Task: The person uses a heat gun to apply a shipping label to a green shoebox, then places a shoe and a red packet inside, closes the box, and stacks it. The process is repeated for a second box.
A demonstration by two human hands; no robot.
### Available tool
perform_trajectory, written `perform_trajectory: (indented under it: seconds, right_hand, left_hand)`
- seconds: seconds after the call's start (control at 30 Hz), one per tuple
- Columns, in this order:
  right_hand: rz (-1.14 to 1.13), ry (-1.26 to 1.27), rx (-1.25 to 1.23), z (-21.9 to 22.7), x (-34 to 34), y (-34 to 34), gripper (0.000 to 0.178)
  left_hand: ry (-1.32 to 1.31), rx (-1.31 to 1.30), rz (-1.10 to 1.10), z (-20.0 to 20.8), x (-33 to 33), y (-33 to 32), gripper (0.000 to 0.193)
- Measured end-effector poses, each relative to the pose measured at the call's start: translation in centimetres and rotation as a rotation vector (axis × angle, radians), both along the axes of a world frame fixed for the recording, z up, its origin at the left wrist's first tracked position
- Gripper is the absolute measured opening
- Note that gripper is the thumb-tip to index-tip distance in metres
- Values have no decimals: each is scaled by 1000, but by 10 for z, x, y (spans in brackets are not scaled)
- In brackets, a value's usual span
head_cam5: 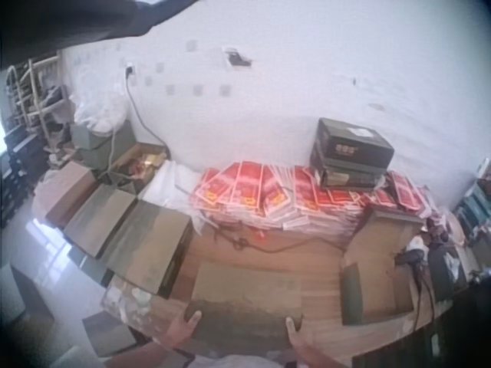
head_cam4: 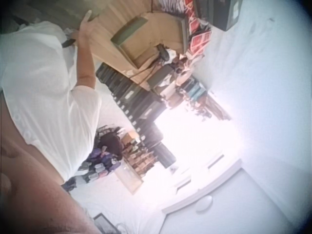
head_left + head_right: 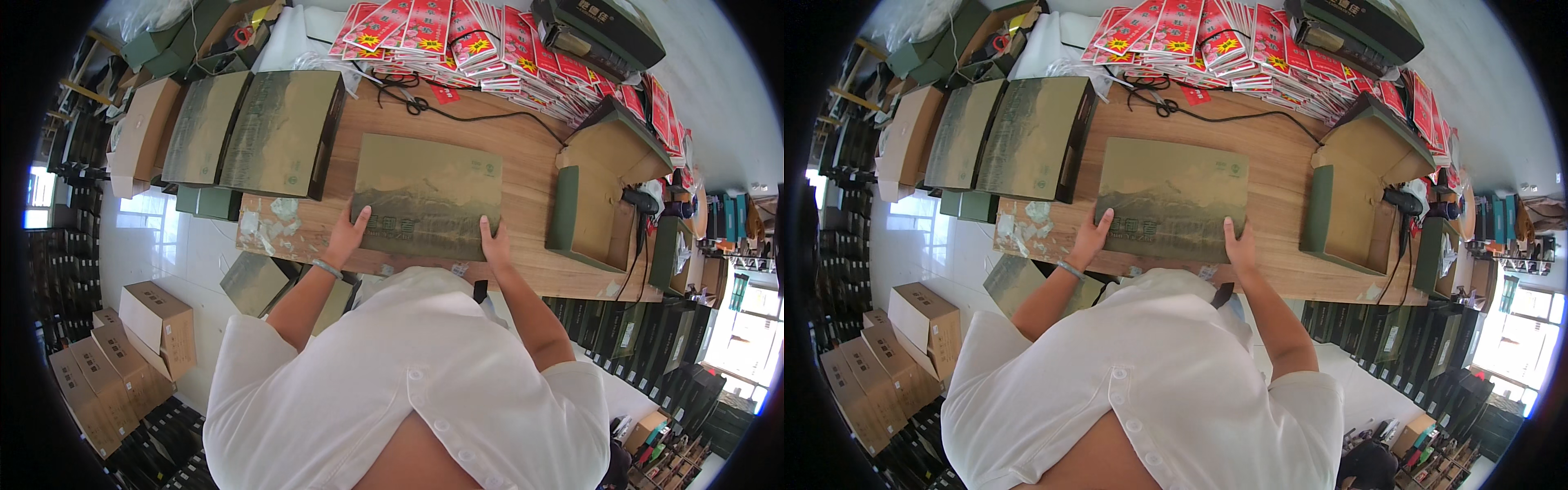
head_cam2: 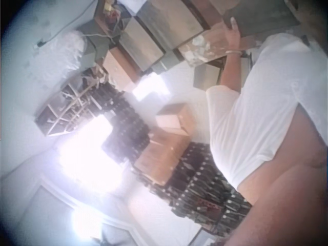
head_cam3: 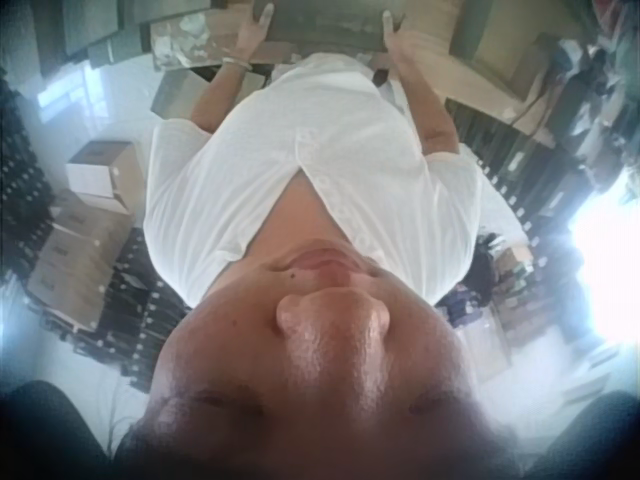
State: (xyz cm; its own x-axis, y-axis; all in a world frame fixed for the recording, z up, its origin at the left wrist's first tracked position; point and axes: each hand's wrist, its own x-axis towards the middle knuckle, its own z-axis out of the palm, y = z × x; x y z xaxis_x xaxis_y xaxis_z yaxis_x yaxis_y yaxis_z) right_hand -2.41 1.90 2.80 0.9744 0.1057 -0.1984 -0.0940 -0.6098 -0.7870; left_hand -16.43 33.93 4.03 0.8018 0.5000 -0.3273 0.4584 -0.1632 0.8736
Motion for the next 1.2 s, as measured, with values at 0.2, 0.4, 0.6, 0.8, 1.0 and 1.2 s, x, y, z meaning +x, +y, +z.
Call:
perform_trajectory:
  seconds: [0.2, 0.4, 0.6, 0.8, 1.0, 1.2]
  right_hand:
    - [115, -11, 260, 76, -27, 22, 69]
    - [761, -494, -62, 183, -59, 93, 68]
    - [904, -706, 36, 186, -58, 171, 63]
    - [1064, -597, 212, 185, -46, 171, 53]
    - [460, -324, 119, 137, 71, -26, 46]
    - [-306, -180, 207, 66, 263, -316, 36]
  left_hand:
    - [39, -171, 12, 0, -8, 44, 79]
    - [208, -281, 253, -64, -69, 84, 74]
    - [137, -781, 373, -50, -89, -14, 56]
    - [-101, -762, 344, -33, -67, -55, 52]
    - [-3, -546, 459, -31, -39, -118, 37]
    - [71, -517, -113, -19, 44, -247, 40]
